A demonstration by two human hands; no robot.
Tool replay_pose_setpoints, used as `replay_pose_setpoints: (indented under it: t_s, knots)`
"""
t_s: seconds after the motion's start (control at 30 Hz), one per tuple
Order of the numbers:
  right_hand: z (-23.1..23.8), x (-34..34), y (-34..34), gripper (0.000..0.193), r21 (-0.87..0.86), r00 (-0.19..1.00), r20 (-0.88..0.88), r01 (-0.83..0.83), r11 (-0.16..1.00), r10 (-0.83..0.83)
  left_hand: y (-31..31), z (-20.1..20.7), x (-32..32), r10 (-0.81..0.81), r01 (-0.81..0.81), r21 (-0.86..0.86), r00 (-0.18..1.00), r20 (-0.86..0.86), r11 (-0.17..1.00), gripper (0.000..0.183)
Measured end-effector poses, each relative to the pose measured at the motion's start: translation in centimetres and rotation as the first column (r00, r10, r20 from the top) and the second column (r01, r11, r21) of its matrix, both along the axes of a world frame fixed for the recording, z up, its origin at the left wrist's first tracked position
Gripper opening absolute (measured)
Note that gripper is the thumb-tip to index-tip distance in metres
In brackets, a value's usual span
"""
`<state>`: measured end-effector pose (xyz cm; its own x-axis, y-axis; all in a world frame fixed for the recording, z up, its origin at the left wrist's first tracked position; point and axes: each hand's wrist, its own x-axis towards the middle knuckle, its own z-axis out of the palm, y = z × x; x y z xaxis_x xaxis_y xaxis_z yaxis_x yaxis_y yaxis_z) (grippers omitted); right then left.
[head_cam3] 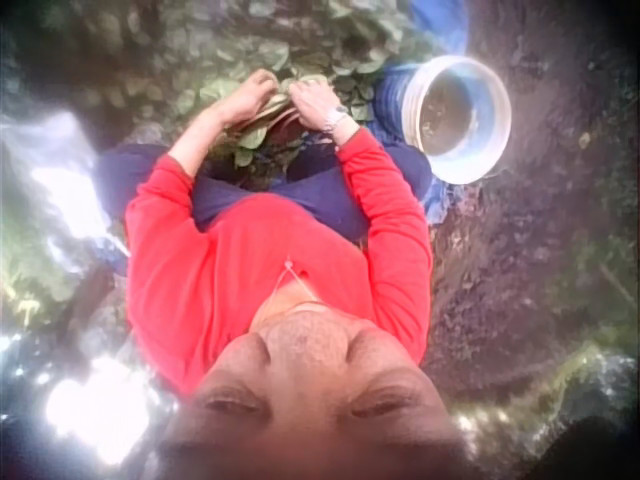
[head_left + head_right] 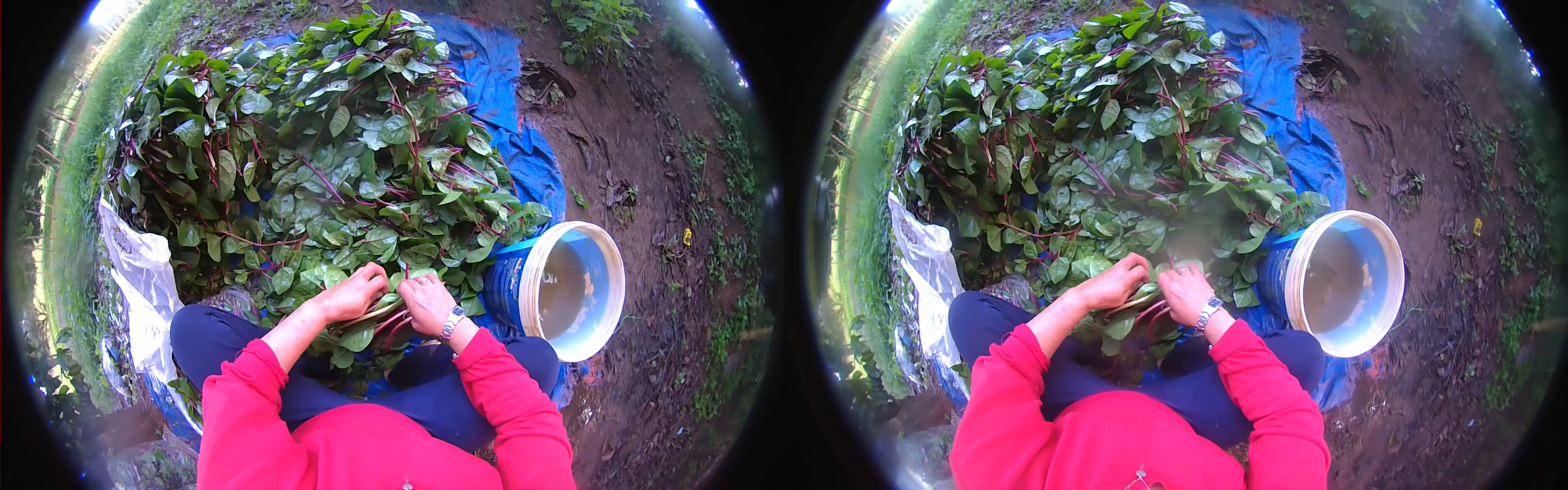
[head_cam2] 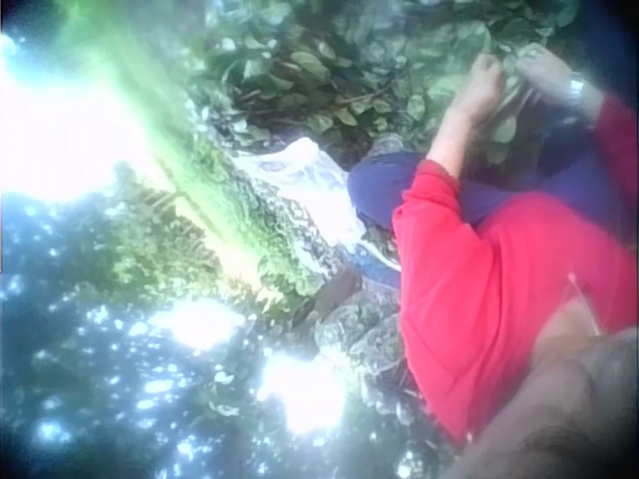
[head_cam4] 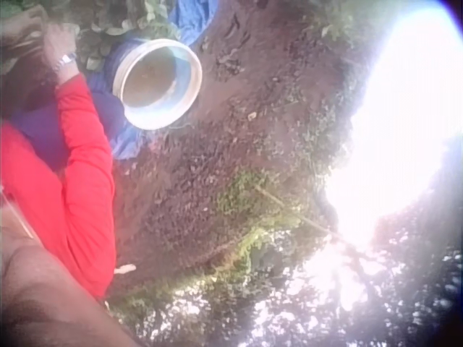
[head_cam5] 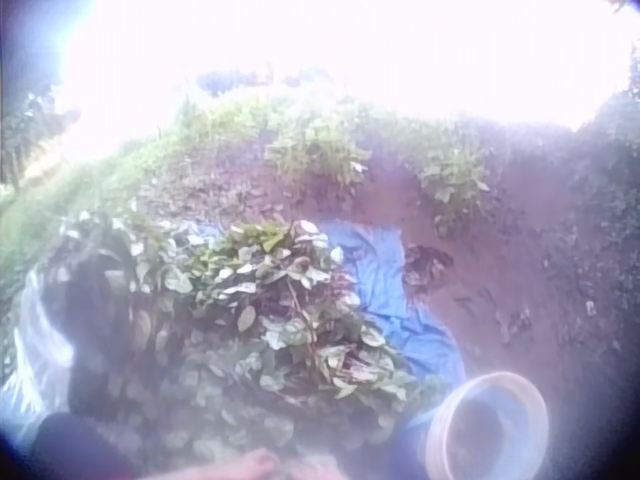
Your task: The person sorts red-stemmed leafy greens by picking them from a pile on a blue tarp, rinsing them in a bucket of water, and placing them into a plastic bag.
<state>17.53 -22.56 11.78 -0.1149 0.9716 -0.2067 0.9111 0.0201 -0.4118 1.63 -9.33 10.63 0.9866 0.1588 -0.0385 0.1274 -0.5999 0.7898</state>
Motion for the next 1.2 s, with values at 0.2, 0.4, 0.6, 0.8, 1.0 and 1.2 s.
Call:
replay_pose_setpoints:
  t_s: [0.2, 0.4, 0.6, 0.8, 1.0, 1.2]
  knots:
    - [1.2, 0.0, 0.1, 0.027, 0.069, 0.998, 0.028, 0.047, 0.996, -0.049, -0.8, -1.7, 1.0, 0.186, -0.189, -0.039, 0.980, -0.072, 0.981, 0.013]
    - [1.6, -1.2, 0.0, 0.024, 0.005, 0.993, 0.117, -0.005, 1.000, 0.004, 3.7, -7.5, 3.0, 0.448, -0.315, 0.545, 0.885, -0.126, 0.777, 0.038]
    - [1.5, -1.3, -0.2, 0.026, 0.015, 0.990, 0.137, 0.021, 1.000, -0.022, 3.9, -10.5, 7.3, 0.381, -0.008, 0.621, 0.796, -0.470, 0.784, 0.087]
    - [1.8, -1.5, -0.2, 0.024, -0.025, 0.989, 0.149, 0.001, 1.000, 0.003, 6.2, -13.3, 9.5, 0.463, -0.054, 0.709, 0.791, -0.399, 0.703, 0.049]
    - [1.9, -1.5, -0.4, 0.023, 0.005, 0.992, 0.129, 0.001, 1.000, -0.001, 8.8, -7.5, 8.8, 0.430, -0.124, 0.609, 0.815, -0.388, 0.784, 0.049]
    - [2.3, -1.1, -0.5, 0.024, 0.109, 0.990, 0.142, -0.007, 0.994, -0.008, 14.7, 4.4, 4.9, 0.257, -0.257, 0.085, 0.764, -0.591, 0.963, 0.061]
